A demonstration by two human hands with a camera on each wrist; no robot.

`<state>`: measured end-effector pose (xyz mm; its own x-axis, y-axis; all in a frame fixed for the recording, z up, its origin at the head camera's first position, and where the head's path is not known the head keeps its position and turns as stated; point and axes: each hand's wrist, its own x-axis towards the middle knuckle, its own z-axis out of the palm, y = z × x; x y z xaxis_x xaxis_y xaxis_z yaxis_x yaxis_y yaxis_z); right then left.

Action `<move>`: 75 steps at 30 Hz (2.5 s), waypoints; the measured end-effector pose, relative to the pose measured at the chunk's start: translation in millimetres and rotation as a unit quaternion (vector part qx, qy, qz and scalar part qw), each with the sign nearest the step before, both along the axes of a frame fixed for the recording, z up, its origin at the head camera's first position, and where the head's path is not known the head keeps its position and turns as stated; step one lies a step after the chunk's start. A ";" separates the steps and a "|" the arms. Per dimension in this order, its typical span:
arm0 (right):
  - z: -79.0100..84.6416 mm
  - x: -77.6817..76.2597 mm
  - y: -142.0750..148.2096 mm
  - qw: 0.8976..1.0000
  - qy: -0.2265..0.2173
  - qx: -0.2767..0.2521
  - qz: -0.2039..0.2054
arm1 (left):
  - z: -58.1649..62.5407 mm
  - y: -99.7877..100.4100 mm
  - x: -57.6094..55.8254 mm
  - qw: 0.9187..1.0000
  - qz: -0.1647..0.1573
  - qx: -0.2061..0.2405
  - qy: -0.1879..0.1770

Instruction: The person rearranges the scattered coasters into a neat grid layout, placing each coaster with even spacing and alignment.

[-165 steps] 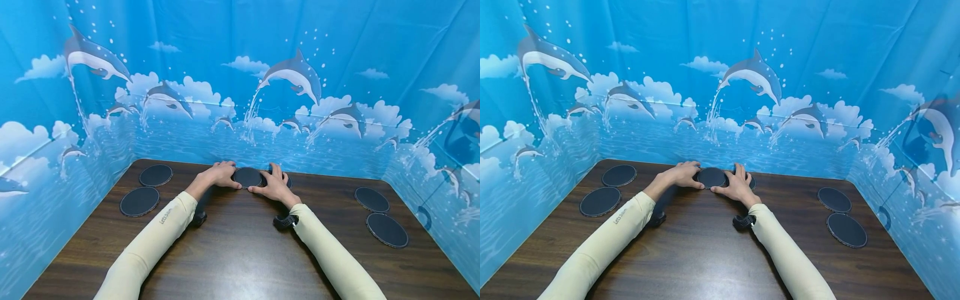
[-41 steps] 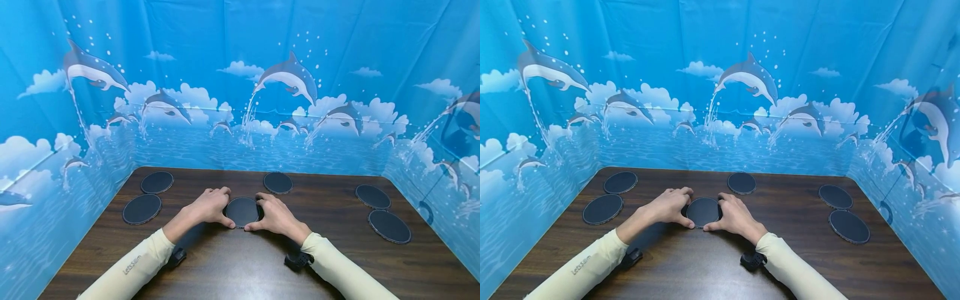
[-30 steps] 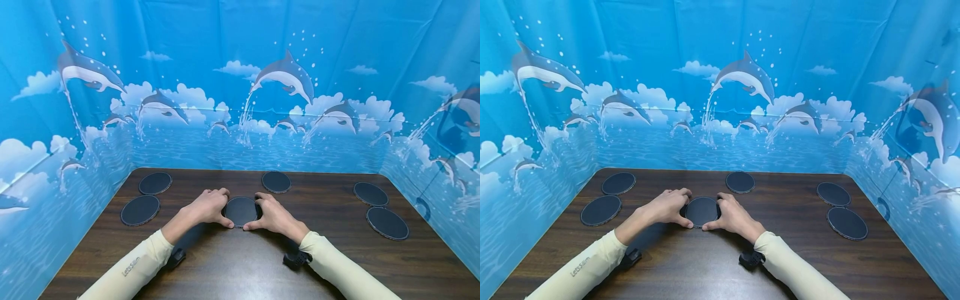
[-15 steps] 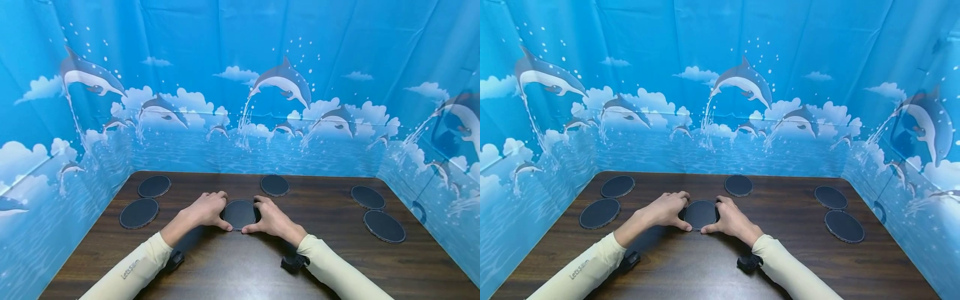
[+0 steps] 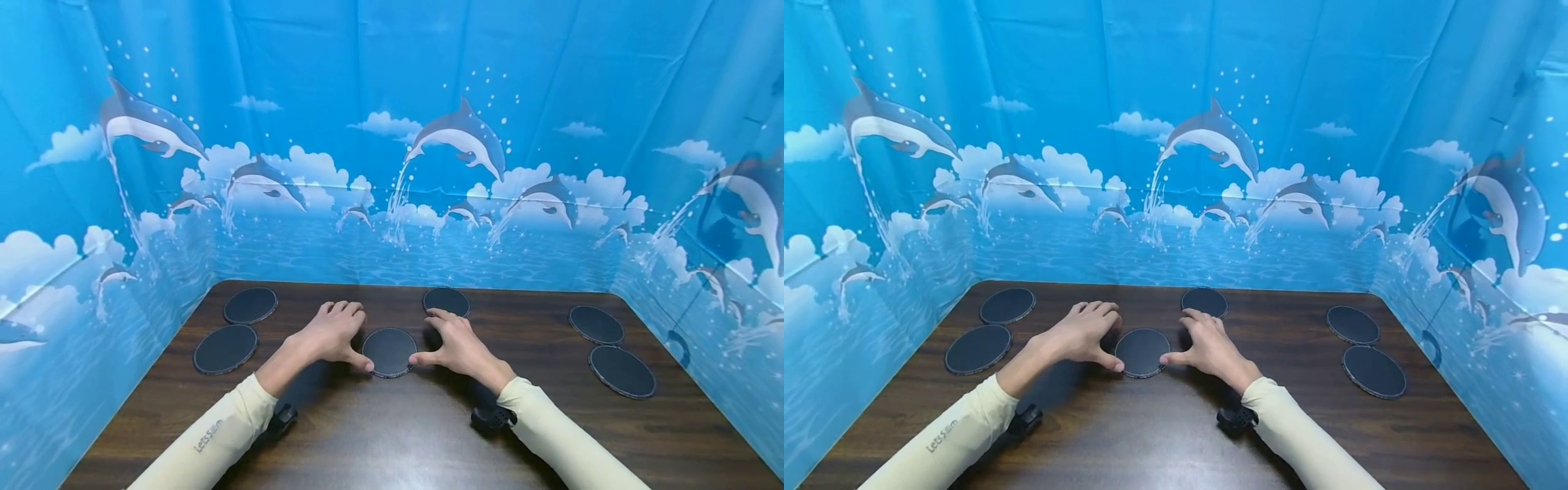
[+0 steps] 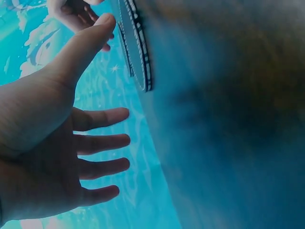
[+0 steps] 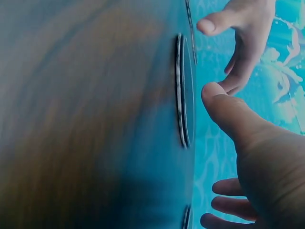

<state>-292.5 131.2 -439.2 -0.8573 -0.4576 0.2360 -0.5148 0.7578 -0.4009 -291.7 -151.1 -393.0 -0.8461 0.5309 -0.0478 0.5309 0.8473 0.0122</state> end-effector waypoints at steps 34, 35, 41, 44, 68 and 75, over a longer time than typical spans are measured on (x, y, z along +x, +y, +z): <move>16.3 -51.3 75.9 0.998 -0.032 -0.004 -0.050 | -7.3 77.5 -94.7 0.995 -0.072 0.064 0.010; 17.8 -52.1 76.8 0.998 -0.030 -0.005 -0.049 | -7.7 80.2 -96.8 0.996 -0.071 0.061 0.012; 20.9 -60.4 86.0 0.997 -0.041 0.002 -0.059 | -4.9 91.6 -107.6 0.997 -0.064 0.046 0.003; 20.7 -66.1 87.9 0.997 -0.052 -0.005 -0.064 | -3.9 93.9 -111.9 0.997 -0.059 0.039 -0.001; 18.8 -84.4 85.5 0.991 -0.109 0.042 -0.066 | -18.7 109.8 -136.6 0.999 -0.047 0.012 -0.011; 11.8 -88.9 85.8 0.989 -0.114 0.058 -0.071 | -22.5 113.2 -138.0 0.999 -0.052 -0.006 -0.007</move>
<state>-381.4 217.0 -427.4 -0.9397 -0.3416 -0.0167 -0.3067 0.8633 -0.4009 -429.6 -38.0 -415.5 -0.7859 0.6149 -0.0654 0.6157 0.7879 0.0102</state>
